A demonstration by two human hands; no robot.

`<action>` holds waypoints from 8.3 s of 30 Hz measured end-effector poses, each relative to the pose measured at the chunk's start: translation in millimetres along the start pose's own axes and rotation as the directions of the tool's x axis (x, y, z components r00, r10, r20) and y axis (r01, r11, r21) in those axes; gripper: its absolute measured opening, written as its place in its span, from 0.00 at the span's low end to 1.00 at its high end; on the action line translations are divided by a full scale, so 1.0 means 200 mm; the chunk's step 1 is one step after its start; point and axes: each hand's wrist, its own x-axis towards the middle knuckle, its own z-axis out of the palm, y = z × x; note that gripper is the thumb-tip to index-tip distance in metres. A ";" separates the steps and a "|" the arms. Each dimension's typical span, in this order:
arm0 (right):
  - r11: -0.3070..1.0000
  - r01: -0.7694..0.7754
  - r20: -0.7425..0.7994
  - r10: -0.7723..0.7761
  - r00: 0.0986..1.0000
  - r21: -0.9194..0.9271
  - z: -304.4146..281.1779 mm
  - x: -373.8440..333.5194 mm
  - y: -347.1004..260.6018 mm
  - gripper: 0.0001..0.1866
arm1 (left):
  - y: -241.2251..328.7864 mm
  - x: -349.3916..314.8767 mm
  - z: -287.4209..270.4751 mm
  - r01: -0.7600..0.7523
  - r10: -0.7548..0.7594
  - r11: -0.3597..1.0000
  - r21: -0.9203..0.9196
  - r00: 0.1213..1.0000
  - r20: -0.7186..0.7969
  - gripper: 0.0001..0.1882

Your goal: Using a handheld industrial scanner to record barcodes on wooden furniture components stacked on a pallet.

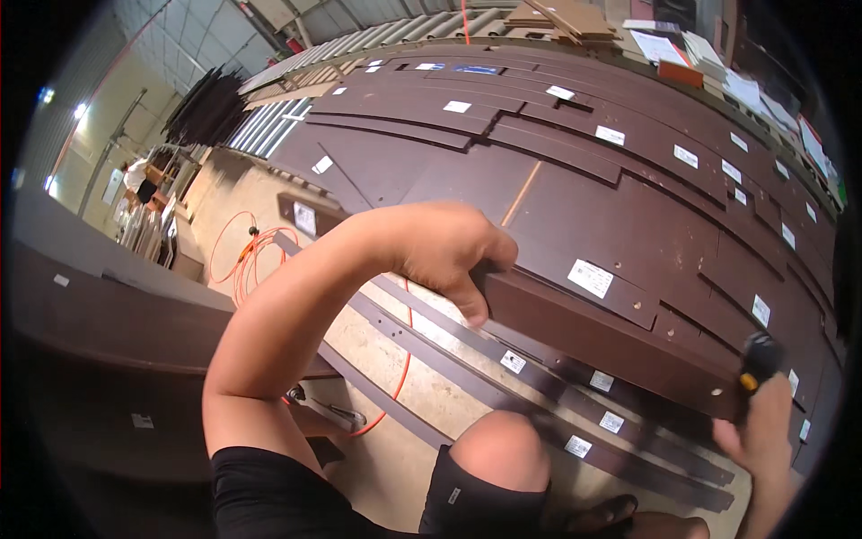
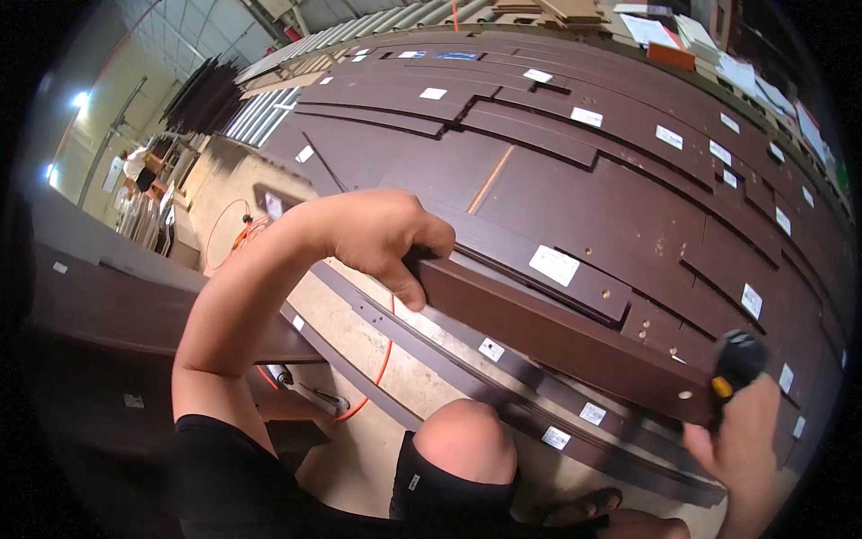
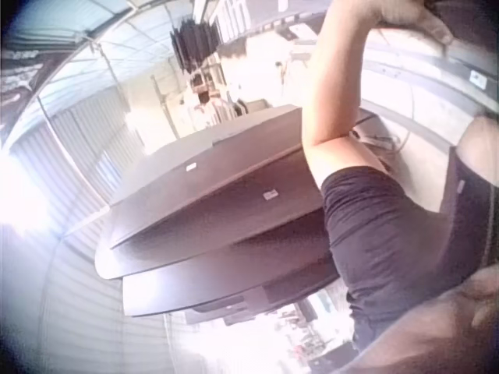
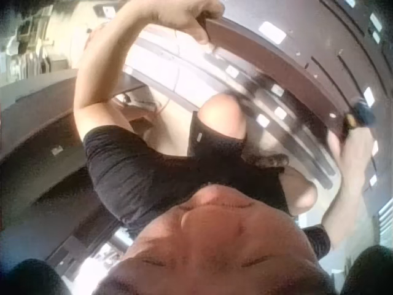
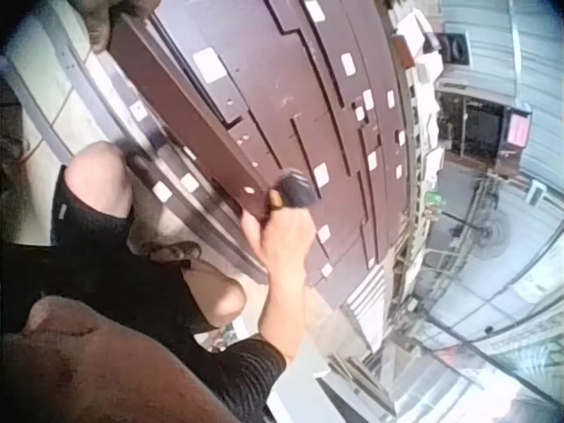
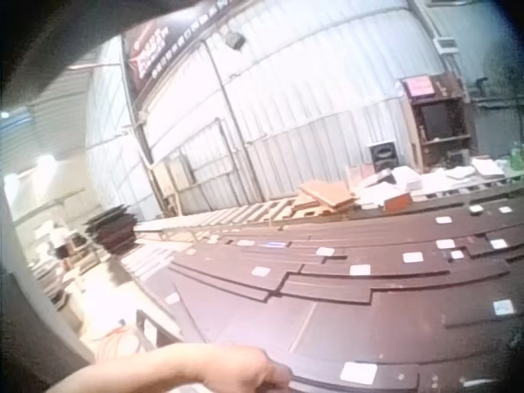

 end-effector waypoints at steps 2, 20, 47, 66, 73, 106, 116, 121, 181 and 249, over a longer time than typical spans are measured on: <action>0.990 -0.009 0.066 -0.001 0.998 0.144 0.06 0.15 -0.11 0.36 | -0.02 -0.10 0.01 0.114 -0.098 0.967 0.226 0.992 -0.080 0.25; 0.702 0.426 -0.408 -0.208 0.889 0.571 0.46 0.81 -1.24 0.32 | -0.77 -0.12 0.51 -0.370 -0.736 0.675 -0.638 -0.279 -0.617 0.20; 0.623 -0.468 0.192 0.458 0.868 0.626 0.52 -0.45 -0.32 0.35 | -1.83 -0.08 0.18 0.313 -0.887 0.362 -0.878 -0.174 -0.428 0.21; 0.623 -0.563 0.322 0.465 0.825 0.543 0.38 -0.35 -0.35 0.26 | -1.44 0.78 -0.08 0.779 -0.616 0.627 0.013 0.505 -0.605 0.41; 0.483 -0.452 0.245 0.433 0.868 0.750 0.54 -0.49 -0.25 0.35 | -0.56 0.86 0.03 0.504 -0.425 0.850 0.153 0.827 -0.368 0.23; 0.860 0.000 -0.526 0.313 0.791 0.511 -0.08 0.01 -0.15 0.18 | 0.13 0.63 -0.17 0.083 -0.176 0.866 -0.493 0.974 -0.145 0.17; 0.947 0.186 -0.681 0.045 0.731 0.262 0.05 0.07 -0.26 0.15 | 0.43 0.73 0.10 0.127 -0.059 0.703 -0.700 0.991 0.121 0.20; 0.967 0.151 -0.656 0.021 0.755 0.205 0.02 0.02 -0.26 0.16 | 0.46 0.77 0.16 0.075 -0.063 0.723 -0.687 0.997 0.043 0.15; 0.712 -0.355 -0.073 0.494 0.866 0.606 0.03 -0.02 -0.22 0.21 | -0.01 0.16 0.39 0.240 0.617 0.746 0.622 0.104 -0.780 0.27; -0.587 0.669 -0.312 0.599 0.738 0.456 0.04 0.03 0.10 0.06 | 0.97 0.65 1.05 -0.468 -0.011 -0.274 -0.840 0.875 -0.483 0.21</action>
